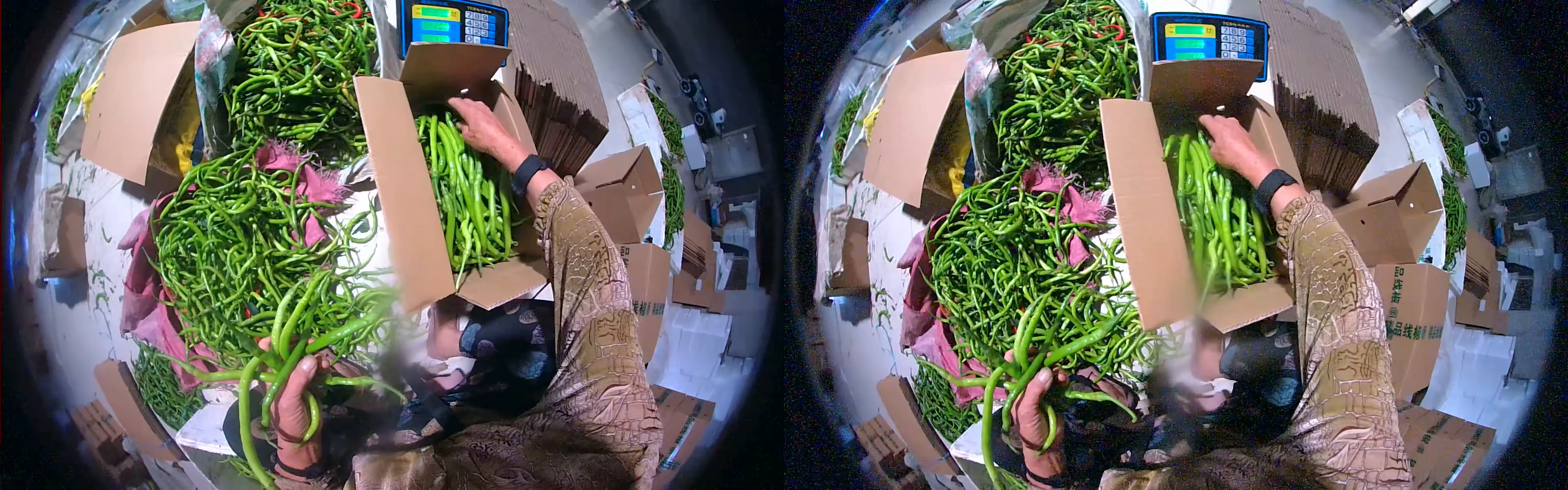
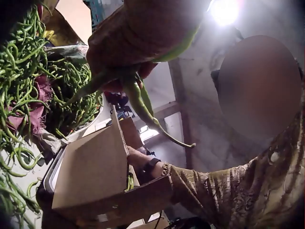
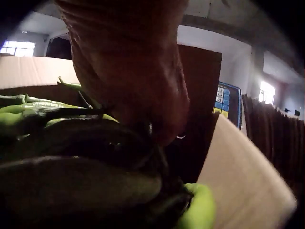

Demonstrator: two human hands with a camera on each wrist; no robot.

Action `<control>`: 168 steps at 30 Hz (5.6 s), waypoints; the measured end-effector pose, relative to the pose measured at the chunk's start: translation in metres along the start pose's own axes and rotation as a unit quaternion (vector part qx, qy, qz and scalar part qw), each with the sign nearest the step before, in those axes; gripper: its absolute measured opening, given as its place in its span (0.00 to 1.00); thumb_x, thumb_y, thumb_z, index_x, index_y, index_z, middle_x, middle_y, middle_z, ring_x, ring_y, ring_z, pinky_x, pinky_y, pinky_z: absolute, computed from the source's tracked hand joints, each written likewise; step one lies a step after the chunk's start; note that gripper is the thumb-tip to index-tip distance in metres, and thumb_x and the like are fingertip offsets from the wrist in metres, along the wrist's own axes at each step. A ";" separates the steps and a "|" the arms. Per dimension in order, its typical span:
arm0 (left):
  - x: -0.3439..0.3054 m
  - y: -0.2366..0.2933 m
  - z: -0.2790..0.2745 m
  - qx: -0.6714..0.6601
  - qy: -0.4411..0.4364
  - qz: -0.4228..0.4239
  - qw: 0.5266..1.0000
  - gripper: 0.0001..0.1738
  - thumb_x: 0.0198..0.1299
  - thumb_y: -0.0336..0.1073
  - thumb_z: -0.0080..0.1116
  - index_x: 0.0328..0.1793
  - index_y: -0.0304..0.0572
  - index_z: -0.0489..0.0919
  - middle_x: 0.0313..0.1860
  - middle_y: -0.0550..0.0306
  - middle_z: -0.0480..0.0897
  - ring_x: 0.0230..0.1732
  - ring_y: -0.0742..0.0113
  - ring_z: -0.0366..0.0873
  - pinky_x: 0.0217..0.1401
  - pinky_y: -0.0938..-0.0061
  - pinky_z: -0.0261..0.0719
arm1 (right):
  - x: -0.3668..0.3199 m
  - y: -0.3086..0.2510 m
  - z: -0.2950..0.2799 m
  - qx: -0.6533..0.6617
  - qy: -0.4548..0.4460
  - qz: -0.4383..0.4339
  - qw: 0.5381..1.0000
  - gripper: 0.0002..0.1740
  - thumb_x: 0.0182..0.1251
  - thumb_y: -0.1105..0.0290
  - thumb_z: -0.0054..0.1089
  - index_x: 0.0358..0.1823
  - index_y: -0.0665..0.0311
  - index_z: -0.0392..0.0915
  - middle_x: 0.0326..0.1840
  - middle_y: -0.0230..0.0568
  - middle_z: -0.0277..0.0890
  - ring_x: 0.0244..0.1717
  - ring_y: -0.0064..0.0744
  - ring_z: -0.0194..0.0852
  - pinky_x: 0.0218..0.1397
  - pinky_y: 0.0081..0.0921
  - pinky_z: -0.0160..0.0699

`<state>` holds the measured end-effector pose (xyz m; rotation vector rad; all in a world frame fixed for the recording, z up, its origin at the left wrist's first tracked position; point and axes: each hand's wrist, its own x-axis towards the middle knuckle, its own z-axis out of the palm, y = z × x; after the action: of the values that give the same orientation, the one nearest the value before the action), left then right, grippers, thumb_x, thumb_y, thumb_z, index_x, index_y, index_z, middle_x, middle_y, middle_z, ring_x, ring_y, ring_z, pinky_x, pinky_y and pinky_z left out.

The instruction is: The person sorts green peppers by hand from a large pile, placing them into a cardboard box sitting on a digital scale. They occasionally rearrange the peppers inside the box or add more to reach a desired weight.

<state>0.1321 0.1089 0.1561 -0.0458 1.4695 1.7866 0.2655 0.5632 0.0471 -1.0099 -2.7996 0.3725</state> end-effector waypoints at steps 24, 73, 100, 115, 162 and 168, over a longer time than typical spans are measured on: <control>-0.003 0.001 -0.017 -0.077 -0.077 -0.093 0.990 0.24 0.57 0.24 0.59 0.61 0.37 0.68 0.48 0.52 0.78 0.40 0.63 0.79 0.46 0.70 0.79 | -0.089 -0.176 -0.124 0.100 -0.040 -0.186 0.977 0.10 0.62 0.76 0.57 0.44 0.71 0.78 0.36 0.53 0.79 0.34 0.50 0.80 0.38 0.37 0.77; -0.031 -0.041 -0.029 -0.175 -0.204 -0.127 0.955 0.13 0.61 0.30 0.55 0.52 0.35 0.73 0.42 0.50 0.75 0.34 0.70 0.73 0.35 0.79 0.76 | -0.295 -0.238 -0.074 0.866 -0.036 0.257 0.426 0.12 0.66 0.81 0.50 0.50 0.70 0.72 0.46 0.44 0.73 0.50 0.36 0.73 0.58 0.32 0.73; -0.041 -0.069 -0.029 0.268 -0.216 0.217 0.913 0.16 0.52 0.28 0.65 0.46 0.36 0.73 0.37 0.53 0.77 0.35 0.61 0.75 0.39 0.69 0.75 | -0.284 -0.306 -0.037 0.813 -0.145 0.194 0.530 0.22 0.62 0.70 0.66 0.55 0.65 0.69 0.46 0.33 0.76 0.47 0.25 0.76 0.55 0.27 0.74; -0.034 -0.055 -0.034 0.285 -0.172 0.092 0.938 0.21 0.67 0.48 0.54 0.49 0.35 0.81 0.31 0.61 0.79 0.33 0.76 0.70 0.37 0.76 0.69 | -0.257 -0.312 0.006 0.774 -0.108 0.240 0.576 0.16 0.65 0.69 0.61 0.50 0.69 0.71 0.43 0.36 0.78 0.45 0.24 0.76 0.52 0.22 0.72; -0.032 -0.013 -0.054 0.010 -0.177 -0.083 0.981 0.23 0.63 0.32 0.57 0.63 0.33 0.69 0.38 0.59 0.79 0.34 0.78 0.73 0.28 0.87 0.65 | -0.241 -0.252 -0.051 0.967 -0.160 0.049 0.194 0.21 0.63 0.75 0.51 0.57 0.75 0.66 0.34 0.36 0.63 0.23 0.18 0.60 0.27 0.17 0.66; -0.026 -0.029 -0.053 -0.162 -0.248 -0.136 0.946 0.20 0.69 0.34 0.49 0.63 0.31 0.69 0.42 0.54 0.79 0.39 0.69 0.75 0.42 0.77 0.73 | -0.241 -0.250 -0.043 0.944 -0.132 0.147 0.263 0.20 0.63 0.75 0.52 0.57 0.73 0.66 0.37 0.38 0.66 0.27 0.21 0.61 0.33 0.22 0.67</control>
<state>0.1430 0.0498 0.1286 0.0318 0.7674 1.6394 0.3073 0.2300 0.1457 -0.3963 -0.2470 2.7093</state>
